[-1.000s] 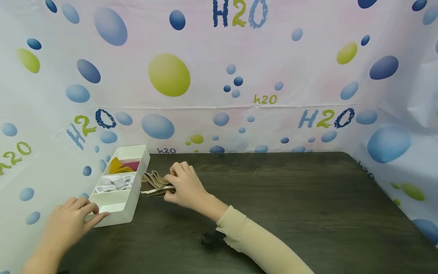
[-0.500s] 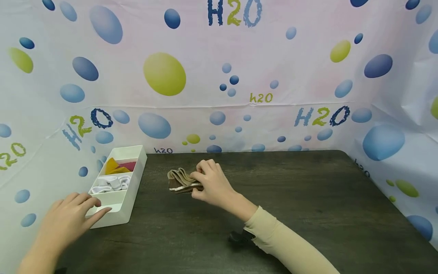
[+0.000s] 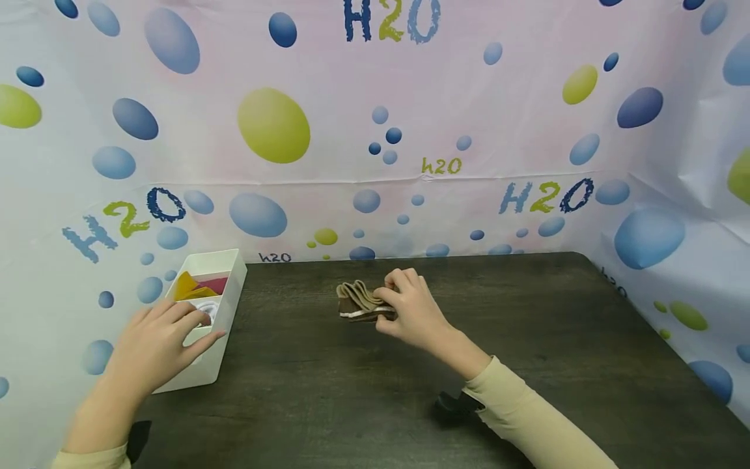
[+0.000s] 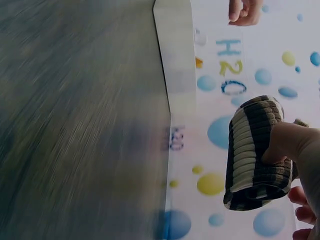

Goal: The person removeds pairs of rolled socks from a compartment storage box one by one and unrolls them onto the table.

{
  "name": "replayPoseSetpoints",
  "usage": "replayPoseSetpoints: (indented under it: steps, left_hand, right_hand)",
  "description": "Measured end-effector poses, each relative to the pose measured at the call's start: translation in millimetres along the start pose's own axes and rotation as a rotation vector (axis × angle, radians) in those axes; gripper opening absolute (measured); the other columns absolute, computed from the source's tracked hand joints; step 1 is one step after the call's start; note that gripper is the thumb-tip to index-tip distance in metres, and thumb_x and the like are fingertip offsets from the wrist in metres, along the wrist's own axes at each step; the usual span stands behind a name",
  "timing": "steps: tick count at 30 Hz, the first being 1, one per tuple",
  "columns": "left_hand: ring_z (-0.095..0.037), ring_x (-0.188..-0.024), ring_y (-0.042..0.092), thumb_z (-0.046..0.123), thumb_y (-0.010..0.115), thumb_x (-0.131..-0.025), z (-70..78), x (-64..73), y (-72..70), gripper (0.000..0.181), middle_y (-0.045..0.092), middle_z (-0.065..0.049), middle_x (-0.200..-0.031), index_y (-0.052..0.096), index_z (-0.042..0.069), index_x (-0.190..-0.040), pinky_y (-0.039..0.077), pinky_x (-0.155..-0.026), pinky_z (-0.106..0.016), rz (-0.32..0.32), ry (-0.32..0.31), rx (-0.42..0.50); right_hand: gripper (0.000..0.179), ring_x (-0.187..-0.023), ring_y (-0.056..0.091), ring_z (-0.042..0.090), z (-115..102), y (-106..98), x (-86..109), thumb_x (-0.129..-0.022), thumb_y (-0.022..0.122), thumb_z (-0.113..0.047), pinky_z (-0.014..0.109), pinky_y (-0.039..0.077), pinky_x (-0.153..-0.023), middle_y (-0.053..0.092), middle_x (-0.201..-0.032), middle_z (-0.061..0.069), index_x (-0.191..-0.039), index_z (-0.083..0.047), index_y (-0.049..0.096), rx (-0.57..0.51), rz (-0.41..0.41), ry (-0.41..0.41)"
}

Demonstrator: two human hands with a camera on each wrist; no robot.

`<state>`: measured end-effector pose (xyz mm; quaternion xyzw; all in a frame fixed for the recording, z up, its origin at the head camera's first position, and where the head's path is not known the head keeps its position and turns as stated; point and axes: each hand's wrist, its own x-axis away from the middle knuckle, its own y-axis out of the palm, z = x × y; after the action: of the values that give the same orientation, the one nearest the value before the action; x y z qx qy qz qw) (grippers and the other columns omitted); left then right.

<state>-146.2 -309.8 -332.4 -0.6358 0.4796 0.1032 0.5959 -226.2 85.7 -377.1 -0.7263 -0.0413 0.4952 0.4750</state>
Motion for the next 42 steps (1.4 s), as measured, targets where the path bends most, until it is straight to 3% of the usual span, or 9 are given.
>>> replayPoseSetpoints:
  steps: [9,14,18,22,26,31,42]
  left_hand:
    - [-0.028,-0.079,0.06,0.065,0.036,-0.097,23.4,-41.2,12.0,0.066,0.063,-0.004,-0.075,0.068,0.012,-0.075,0.042,-0.062,-0.044,0.077,0.056,0.069]
    - [-0.028,-0.075,0.06,0.064,0.033,-0.098,41.8,-58.3,21.7,0.069,0.064,-0.005,-0.075,0.071,0.01,-0.078,0.046,-0.066,-0.046,0.055,0.059,0.103]
    - [-0.024,-0.076,0.058,0.065,0.031,-0.097,57.6,-71.0,32.3,0.07,0.065,-0.004,-0.077,0.071,0.011,-0.08,0.044,-0.064,-0.04,0.028,0.05,0.139]
    - [-0.022,-0.075,0.057,0.063,0.032,-0.098,73.5,-83.4,47.1,0.066,0.065,-0.001,-0.077,0.071,0.013,-0.08,0.04,-0.062,-0.037,0.041,0.074,0.171]
    - [-0.02,-0.075,0.057,0.057,0.049,-0.096,90.7,-95.5,61.9,0.051,0.065,0.001,-0.078,0.071,0.015,-0.08,0.04,-0.061,-0.035,0.054,0.094,0.202]
    - [-0.02,-0.077,0.059,0.04,0.076,-0.082,113.7,-113.8,72.5,0.024,0.065,0.002,-0.079,0.071,0.016,-0.081,0.043,-0.063,-0.035,0.048,0.09,0.253]
    - [-0.015,-0.075,0.059,0.034,0.074,-0.086,161.9,-145.3,92.3,0.014,0.067,0.005,-0.079,0.071,0.02,-0.083,0.042,-0.063,-0.031,-0.008,0.035,0.373]
  right_hand:
    - [0.024,-0.087,0.033,0.02,26,-18,30.5,-0.074,0.075,-0.016,0.035,0.025,-0.074,0.046,-0.096,0.003,-0.097,-0.016,0.071,0.024,-0.01,0.078]
    - [0.024,-0.087,0.034,0.02,36,-24,45.8,-0.073,0.076,-0.018,0.036,0.026,-0.074,0.047,-0.096,0.003,-0.096,-0.016,0.071,0.059,-0.026,0.108]
    - [0.024,-0.086,0.032,0.02,44,-26,58.1,-0.072,0.078,-0.017,0.035,0.025,-0.073,0.046,-0.095,0.004,-0.095,-0.016,0.071,0.079,-0.036,0.13]
    - [0.024,-0.085,0.031,0.02,52,-27,69.1,-0.071,0.079,-0.018,0.034,0.023,-0.072,0.045,-0.094,0.003,-0.093,-0.016,0.071,0.093,-0.048,0.165]
    - [0.025,-0.085,0.033,0.021,59,-27,76.9,-0.071,0.08,-0.019,0.034,0.024,-0.072,0.047,-0.095,0.004,-0.094,-0.015,0.071,0.098,-0.078,0.199]
    - [0.027,-0.086,0.033,0.021,68,-27,82.6,-0.073,0.079,-0.02,0.035,0.024,-0.073,0.046,-0.095,0.004,-0.097,-0.014,0.072,0.107,-0.141,0.238]
    - [0.028,-0.087,0.033,0.022,78,-26,87.0,-0.077,0.078,-0.023,0.036,0.023,-0.072,0.043,-0.092,0.003,-0.102,-0.013,0.072,0.162,-0.266,0.308]
